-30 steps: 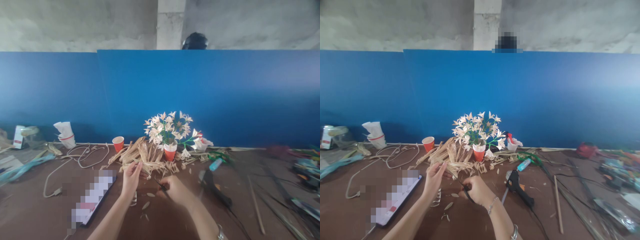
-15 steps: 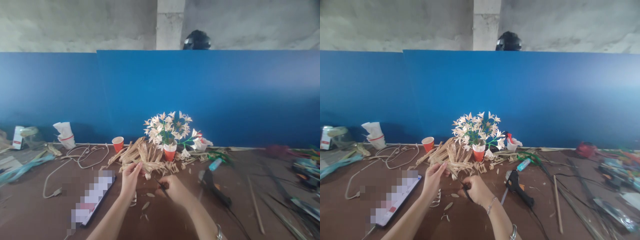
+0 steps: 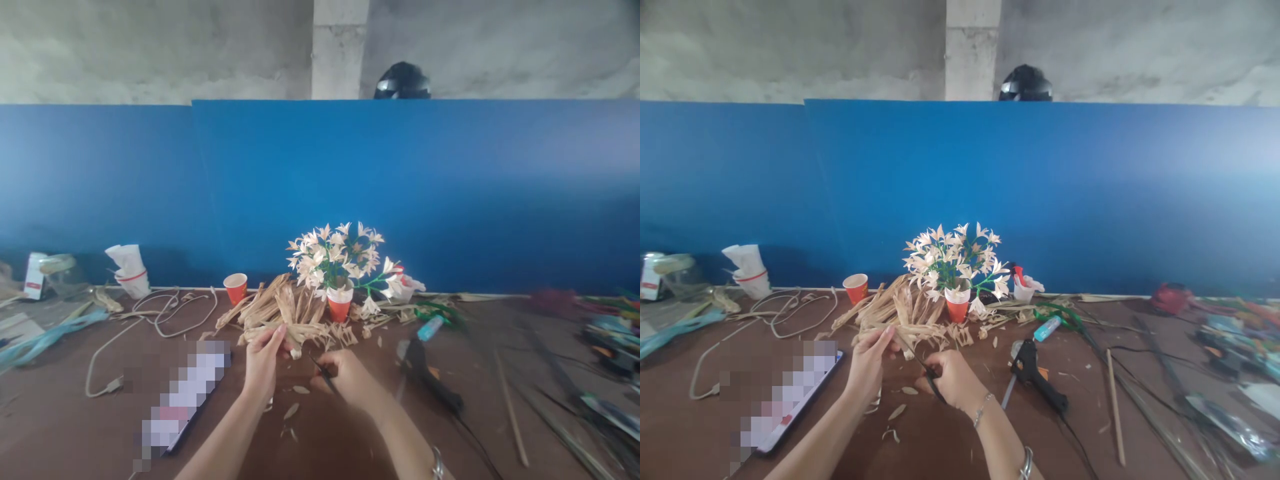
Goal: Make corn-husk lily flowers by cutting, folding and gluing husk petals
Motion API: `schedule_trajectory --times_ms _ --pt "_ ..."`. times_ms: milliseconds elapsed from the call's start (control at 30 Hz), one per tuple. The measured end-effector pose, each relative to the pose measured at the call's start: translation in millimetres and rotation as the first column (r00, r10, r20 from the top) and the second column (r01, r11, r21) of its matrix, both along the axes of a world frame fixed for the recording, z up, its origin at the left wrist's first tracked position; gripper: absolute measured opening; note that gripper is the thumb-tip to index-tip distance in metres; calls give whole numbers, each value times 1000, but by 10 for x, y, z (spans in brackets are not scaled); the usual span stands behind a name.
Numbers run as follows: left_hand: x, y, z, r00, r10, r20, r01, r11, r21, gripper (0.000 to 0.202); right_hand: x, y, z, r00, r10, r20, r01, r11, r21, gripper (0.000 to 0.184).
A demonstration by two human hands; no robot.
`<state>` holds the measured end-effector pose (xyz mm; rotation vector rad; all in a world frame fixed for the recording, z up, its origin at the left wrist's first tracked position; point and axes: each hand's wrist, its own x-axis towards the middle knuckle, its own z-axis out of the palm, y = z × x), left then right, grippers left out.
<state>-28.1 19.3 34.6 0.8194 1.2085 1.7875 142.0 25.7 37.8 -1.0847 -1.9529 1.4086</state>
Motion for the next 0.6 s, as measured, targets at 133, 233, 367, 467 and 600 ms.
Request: schedule_trajectory --times_ms 133,233,367,467,600 --pt "27 5 -25 993 3 115 -1 1000 -21 26 -5 -2 1 1000 1 1 -1 1000 -5 24" --pt "43 8 -50 990 -10 140 17 999 -50 26 -10 -4 9 1000 -12 10 11 1000 2 24" --pt "56 7 -60 989 0 151 5 1000 -31 27 -19 -11 36 999 -39 23 39 999 14 21" --pt "63 2 -58 983 -17 181 25 999 -41 27 -29 -26 59 999 -46 19 46 999 8 20" --pt "58 -1 -53 977 -42 210 54 997 -54 28 -34 -29 56 999 -35 11 35 999 -18 20"
